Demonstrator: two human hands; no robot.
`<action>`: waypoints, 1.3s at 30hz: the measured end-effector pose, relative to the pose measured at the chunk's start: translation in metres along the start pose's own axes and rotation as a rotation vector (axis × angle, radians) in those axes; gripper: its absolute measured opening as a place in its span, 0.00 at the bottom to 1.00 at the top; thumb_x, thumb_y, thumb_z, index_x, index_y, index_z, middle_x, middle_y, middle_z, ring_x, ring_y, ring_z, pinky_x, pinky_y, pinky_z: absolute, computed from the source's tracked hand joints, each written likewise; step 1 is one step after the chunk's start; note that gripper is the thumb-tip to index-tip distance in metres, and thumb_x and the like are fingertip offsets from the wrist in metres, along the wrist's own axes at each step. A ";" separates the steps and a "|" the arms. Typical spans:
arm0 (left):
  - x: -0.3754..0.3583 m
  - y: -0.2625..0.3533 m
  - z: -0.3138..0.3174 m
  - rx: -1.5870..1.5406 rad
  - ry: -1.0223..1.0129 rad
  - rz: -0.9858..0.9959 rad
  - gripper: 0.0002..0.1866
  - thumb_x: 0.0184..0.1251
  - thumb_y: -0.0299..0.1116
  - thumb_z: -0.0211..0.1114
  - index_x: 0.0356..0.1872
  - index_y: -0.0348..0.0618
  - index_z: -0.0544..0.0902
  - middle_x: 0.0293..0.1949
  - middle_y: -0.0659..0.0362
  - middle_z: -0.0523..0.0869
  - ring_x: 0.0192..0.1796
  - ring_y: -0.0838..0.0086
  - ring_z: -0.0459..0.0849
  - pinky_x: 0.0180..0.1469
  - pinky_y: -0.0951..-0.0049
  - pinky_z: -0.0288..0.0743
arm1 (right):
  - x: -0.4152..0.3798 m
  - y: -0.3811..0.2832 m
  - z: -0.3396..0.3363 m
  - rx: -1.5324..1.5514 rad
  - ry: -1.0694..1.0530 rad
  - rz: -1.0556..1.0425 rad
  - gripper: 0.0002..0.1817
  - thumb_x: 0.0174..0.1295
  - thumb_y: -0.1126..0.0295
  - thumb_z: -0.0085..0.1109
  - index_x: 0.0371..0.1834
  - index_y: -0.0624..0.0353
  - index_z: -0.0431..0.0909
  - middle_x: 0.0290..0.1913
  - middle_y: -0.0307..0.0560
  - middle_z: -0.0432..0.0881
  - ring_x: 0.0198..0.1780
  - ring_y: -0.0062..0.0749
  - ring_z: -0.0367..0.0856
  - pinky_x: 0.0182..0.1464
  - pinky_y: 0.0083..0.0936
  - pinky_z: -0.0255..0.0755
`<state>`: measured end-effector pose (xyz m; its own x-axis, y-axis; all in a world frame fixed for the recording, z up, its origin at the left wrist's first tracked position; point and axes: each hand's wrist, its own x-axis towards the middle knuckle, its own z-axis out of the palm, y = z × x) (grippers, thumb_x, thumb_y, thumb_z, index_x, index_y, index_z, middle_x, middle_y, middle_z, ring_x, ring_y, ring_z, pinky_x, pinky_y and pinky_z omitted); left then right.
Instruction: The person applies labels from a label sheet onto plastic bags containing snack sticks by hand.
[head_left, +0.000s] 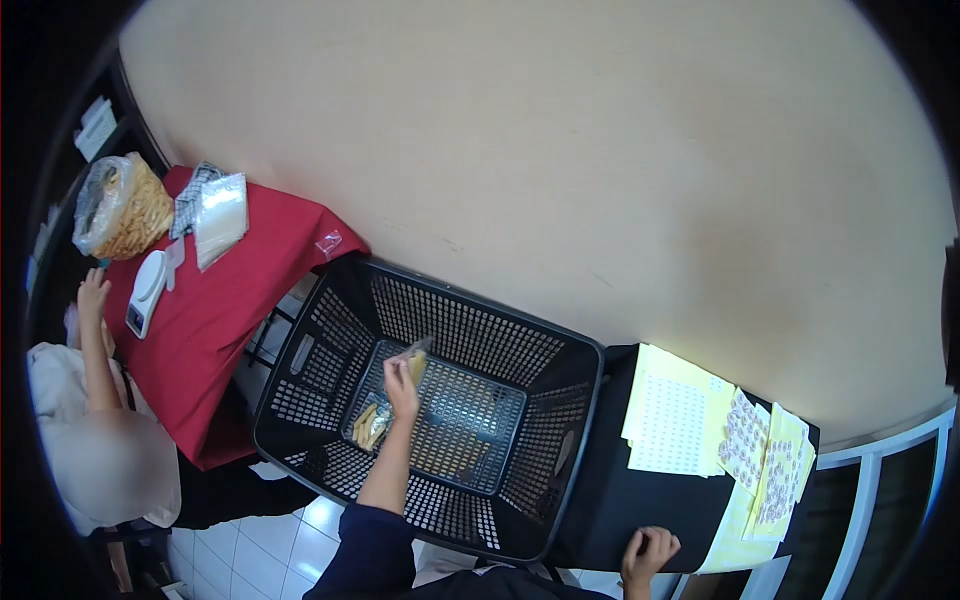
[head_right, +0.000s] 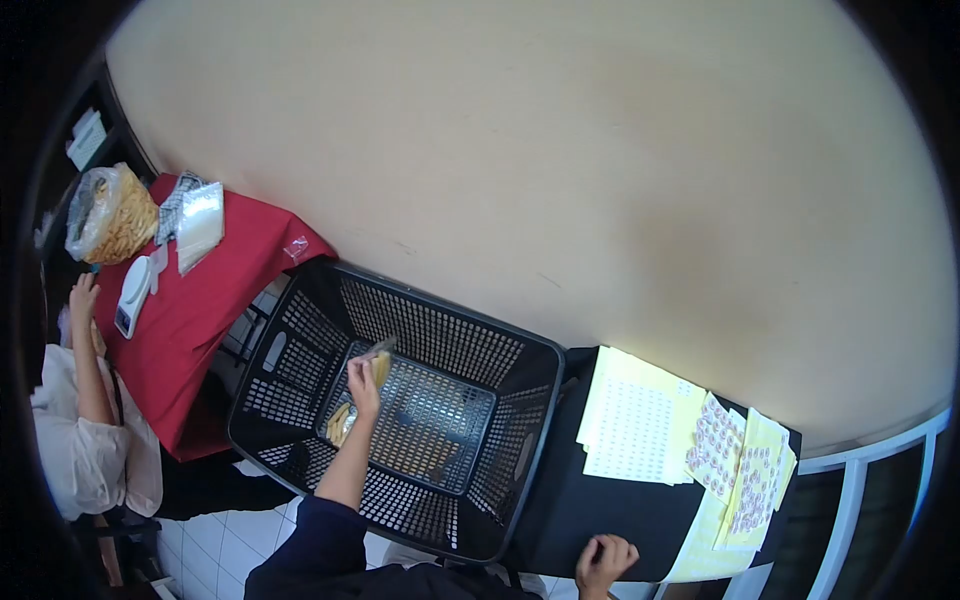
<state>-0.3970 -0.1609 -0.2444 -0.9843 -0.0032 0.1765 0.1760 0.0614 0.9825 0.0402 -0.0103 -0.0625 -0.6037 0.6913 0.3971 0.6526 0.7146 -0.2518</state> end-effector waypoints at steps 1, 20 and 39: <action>-0.006 0.028 0.008 -0.044 -0.030 -0.006 0.07 0.66 0.30 0.47 0.37 0.37 0.69 0.37 0.54 0.79 0.40 0.73 0.76 0.45 0.75 0.69 | 0.008 -0.005 0.005 0.056 0.035 -0.054 0.07 0.42 0.77 0.56 0.27 0.57 0.74 0.28 0.43 0.75 0.34 0.34 0.73 0.47 0.31 0.56; -0.265 0.348 0.108 -0.636 -0.761 0.008 0.17 0.55 0.23 0.60 0.44 0.38 0.65 0.41 0.53 0.78 0.43 0.74 0.79 0.46 0.75 0.73 | 0.121 0.015 -0.086 1.513 -0.221 0.018 0.05 0.56 0.76 0.55 0.34 0.65 0.74 0.31 0.41 0.77 0.35 0.17 0.74 0.40 0.15 0.68; -0.349 0.395 0.140 -0.600 -0.819 0.129 0.20 0.51 0.19 0.62 0.45 0.36 0.65 0.30 0.55 0.81 0.38 0.77 0.79 0.44 0.78 0.71 | 0.080 0.082 -0.143 1.495 0.013 -0.054 0.05 0.52 0.79 0.57 0.32 0.66 0.75 0.33 0.44 0.77 0.34 0.19 0.74 0.37 0.14 0.67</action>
<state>0.0138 0.0040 0.0742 -0.6251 0.6649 0.4089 0.0373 -0.4978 0.8665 0.1105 0.0883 0.0748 -0.6018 0.6660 0.4407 -0.4340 0.1905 -0.8805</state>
